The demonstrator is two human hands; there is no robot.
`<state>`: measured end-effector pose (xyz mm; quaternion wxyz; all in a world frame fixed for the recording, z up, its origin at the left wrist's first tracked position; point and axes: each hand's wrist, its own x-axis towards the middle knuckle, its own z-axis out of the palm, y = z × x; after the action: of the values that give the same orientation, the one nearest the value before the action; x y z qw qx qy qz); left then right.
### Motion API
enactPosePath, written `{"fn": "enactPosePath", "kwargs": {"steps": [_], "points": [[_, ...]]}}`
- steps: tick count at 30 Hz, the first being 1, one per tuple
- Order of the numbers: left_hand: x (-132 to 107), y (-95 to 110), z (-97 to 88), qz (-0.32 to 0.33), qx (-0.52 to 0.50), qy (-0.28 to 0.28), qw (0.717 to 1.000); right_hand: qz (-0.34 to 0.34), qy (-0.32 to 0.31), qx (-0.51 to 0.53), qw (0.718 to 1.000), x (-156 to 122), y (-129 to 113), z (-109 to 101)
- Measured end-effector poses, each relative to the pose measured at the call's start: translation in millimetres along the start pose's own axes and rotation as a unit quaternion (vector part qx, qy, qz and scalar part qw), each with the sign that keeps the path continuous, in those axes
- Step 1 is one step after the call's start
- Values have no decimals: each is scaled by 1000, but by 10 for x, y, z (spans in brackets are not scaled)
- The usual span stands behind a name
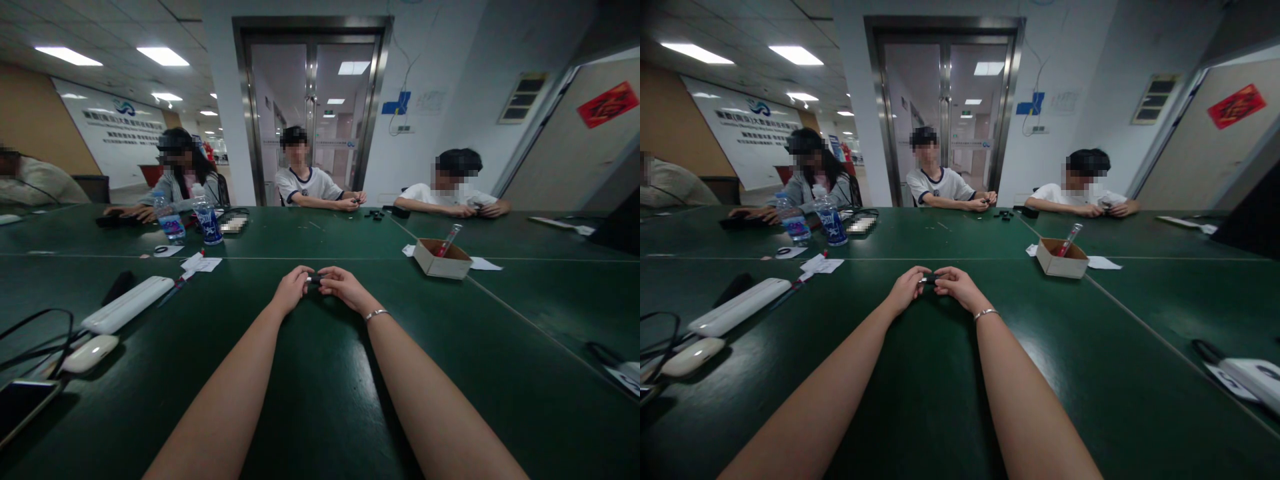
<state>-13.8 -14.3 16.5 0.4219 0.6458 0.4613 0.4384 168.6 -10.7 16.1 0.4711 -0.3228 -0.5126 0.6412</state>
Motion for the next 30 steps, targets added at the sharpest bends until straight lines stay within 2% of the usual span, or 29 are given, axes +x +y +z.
{"fn": "enactPosePath", "kwargs": {"steps": [21,25,27,28,30], "points": [[10,-45,1,20,22,1,1000,11,12,-16,1000,-20,-38,13],[4,-51,17,22,15,17,1000,10,17,-81,997,17,5,45],[7,-63,19,30,15,40,999,1,36,-186,982,35,49,115],[12,-75,16,37,22,49,998,-17,50,-262,964,38,71,162],[31,-108,3,52,46,59,996,-71,79,-427,898,30,107,267]]}}
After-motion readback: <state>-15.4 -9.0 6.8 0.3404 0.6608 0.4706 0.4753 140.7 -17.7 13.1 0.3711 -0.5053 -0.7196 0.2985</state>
